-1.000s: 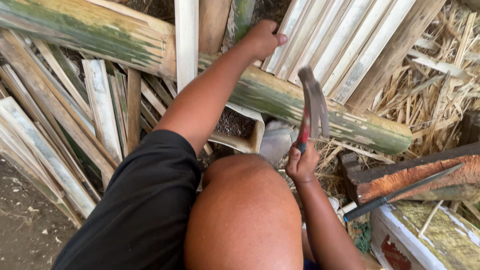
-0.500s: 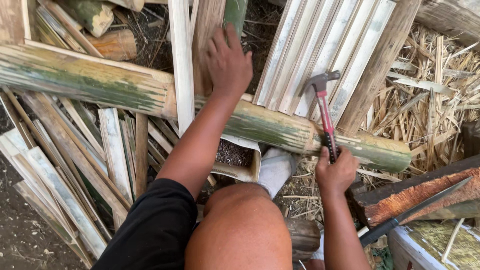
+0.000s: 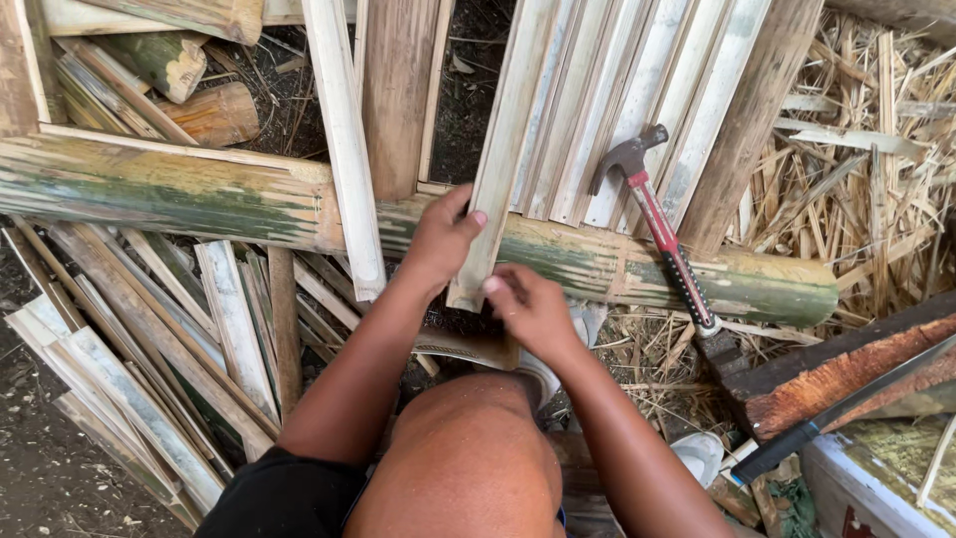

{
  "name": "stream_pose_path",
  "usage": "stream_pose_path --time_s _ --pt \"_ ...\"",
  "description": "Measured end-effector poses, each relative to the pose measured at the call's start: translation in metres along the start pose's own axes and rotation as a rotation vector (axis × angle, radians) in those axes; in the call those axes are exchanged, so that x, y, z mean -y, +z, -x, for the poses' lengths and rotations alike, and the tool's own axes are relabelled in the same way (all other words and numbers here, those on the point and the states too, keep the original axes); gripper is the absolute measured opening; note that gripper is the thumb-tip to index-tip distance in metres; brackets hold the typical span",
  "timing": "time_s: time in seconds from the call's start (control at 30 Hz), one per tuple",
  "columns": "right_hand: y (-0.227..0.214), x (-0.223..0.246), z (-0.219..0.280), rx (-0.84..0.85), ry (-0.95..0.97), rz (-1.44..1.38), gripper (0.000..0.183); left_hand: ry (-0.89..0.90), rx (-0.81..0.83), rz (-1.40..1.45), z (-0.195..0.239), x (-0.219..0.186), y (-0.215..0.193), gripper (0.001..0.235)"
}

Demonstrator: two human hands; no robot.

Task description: The person splits bamboo strips with a machete and hammers them into a bamboo frame. The person repeatedly cuts strips and nails them in place to build up a panel.

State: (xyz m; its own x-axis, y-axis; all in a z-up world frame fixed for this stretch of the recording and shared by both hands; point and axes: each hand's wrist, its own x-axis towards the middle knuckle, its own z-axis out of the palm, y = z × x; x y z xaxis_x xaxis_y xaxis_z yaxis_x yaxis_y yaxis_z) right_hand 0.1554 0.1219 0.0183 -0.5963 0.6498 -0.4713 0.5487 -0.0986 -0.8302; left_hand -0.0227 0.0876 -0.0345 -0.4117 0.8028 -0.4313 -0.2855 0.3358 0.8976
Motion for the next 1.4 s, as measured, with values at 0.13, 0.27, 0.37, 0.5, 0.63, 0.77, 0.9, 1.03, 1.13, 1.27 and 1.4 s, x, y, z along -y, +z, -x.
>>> stream_pose_path --time_s 0.13,0.27,0.37,0.5,0.63,0.77,0.9,1.03,1.13,1.27,1.4 --pt "0.016 0.004 0.002 0.062 0.013 0.224 0.027 0.024 -0.001 -0.004 0.008 0.013 -0.002 0.034" --pt "0.015 -0.010 0.000 0.156 0.044 0.315 0.027 0.031 -0.029 -0.089 -0.025 0.005 -0.004 0.033" --pt "0.020 -0.017 -0.001 0.136 0.031 0.309 0.030 0.092 -0.053 -0.086 -0.056 -0.001 -0.003 0.031" --pt "0.026 -0.011 -0.005 0.087 0.064 0.252 0.035 0.107 -0.080 -0.218 -0.063 -0.008 0.002 0.022" --pt "0.027 -0.003 -0.011 0.084 0.215 0.272 0.045 0.088 -0.209 -0.340 -0.063 -0.017 0.006 0.016" --pt "0.033 0.003 -0.013 -0.008 0.243 0.318 0.047 0.074 -0.233 -0.348 -0.063 -0.024 0.006 0.012" --pt "0.037 0.002 -0.012 -0.106 0.254 0.017 0.029 0.059 -0.145 -0.384 -0.066 -0.029 0.002 0.014" --pt "0.034 -0.002 -0.018 -0.090 0.312 -0.079 0.027 0.319 -0.140 -0.742 -0.071 -0.047 -0.005 0.031" --pt "0.036 -0.002 -0.016 -0.090 0.336 -0.098 0.028 0.718 -0.130 -1.063 -0.070 -0.066 -0.007 0.041" --pt "0.036 -0.003 -0.018 -0.099 0.340 -0.122 0.030 0.836 0.497 -1.280 -0.088 -0.094 0.002 0.031" --pt "0.035 -0.005 -0.019 -0.103 0.321 -0.102 0.028 0.613 0.824 -1.716 -0.093 -0.104 0.023 0.015"
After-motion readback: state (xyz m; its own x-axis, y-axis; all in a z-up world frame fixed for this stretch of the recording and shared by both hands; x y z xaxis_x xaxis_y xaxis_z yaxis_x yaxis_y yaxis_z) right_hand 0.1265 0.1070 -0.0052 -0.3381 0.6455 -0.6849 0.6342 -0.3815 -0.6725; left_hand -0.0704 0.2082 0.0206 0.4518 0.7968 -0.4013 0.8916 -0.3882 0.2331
